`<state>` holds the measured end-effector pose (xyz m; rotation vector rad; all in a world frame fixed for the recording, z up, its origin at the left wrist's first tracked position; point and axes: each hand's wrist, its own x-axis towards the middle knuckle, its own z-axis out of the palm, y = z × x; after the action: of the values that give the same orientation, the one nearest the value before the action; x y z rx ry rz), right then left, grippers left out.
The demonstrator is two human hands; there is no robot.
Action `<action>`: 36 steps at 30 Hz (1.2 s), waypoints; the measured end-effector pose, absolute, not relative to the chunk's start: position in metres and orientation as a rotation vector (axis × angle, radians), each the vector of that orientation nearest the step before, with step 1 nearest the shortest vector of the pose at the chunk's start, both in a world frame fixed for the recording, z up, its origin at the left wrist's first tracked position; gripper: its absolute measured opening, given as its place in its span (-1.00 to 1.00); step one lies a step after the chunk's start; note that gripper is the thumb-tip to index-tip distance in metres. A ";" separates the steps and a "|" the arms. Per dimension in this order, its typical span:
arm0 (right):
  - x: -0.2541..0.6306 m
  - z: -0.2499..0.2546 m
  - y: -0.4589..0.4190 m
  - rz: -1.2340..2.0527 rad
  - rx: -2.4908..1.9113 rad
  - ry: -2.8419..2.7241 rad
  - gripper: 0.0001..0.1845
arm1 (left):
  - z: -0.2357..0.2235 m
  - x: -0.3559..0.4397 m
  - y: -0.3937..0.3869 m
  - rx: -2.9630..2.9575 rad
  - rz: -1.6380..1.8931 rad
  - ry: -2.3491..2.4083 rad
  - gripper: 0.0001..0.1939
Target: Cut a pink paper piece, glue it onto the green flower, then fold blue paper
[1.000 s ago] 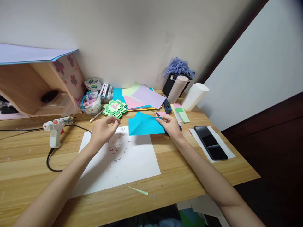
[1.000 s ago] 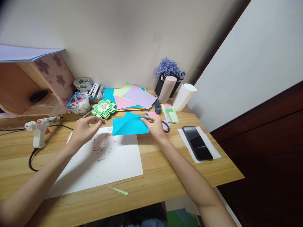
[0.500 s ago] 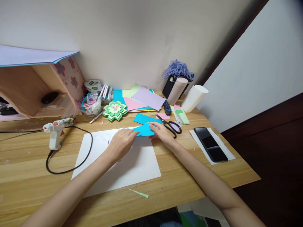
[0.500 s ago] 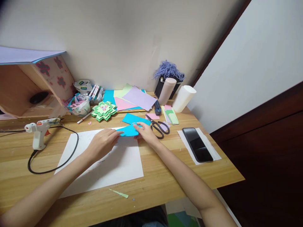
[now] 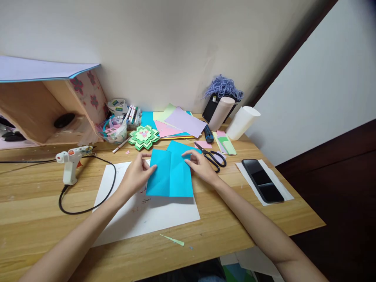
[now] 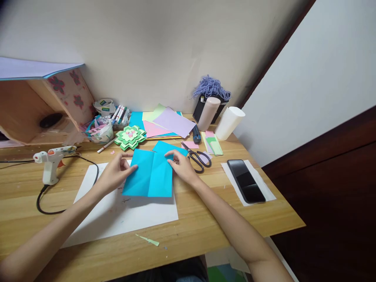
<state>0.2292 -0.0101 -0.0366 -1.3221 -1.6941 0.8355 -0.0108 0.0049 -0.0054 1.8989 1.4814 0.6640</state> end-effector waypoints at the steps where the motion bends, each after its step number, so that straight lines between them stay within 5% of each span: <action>1: 0.230 -0.037 -0.010 0.831 -1.331 -1.745 -0.76 | -0.009 -0.015 0.000 1.984 0.567 1.494 -0.48; 4: 0.229 -0.042 -0.008 0.885 -1.355 -1.801 -0.77 | -0.016 -0.023 -0.018 2.322 0.563 1.526 -0.31; 8: 0.228 -0.049 -0.003 0.959 -1.356 -1.738 -0.78 | -0.017 -0.027 -0.033 2.729 0.355 0.839 -0.23; 19: 0.235 -0.042 -0.004 0.986 -1.317 -1.859 -0.67 | -0.037 -0.025 -0.033 2.921 0.369 0.698 -0.65; 25: 0.250 0.001 -0.013 0.879 -0.978 -2.377 -0.38 | -0.025 -0.013 -0.020 2.764 0.271 1.036 -0.68; 30: 0.238 -0.017 -0.012 0.939 -1.123 -2.136 -0.75 | -0.002 -0.012 -0.004 2.418 0.293 1.146 -0.69; 36: 0.232 -0.032 -0.009 1.021 -1.198 -2.011 -0.75 | -0.010 -0.023 0.004 1.910 0.502 1.111 -0.66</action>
<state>0.2324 -0.0092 -0.0318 -1.1976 -2.0106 1.0206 -0.0226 0.0039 -0.0095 1.9101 1.1113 0.5023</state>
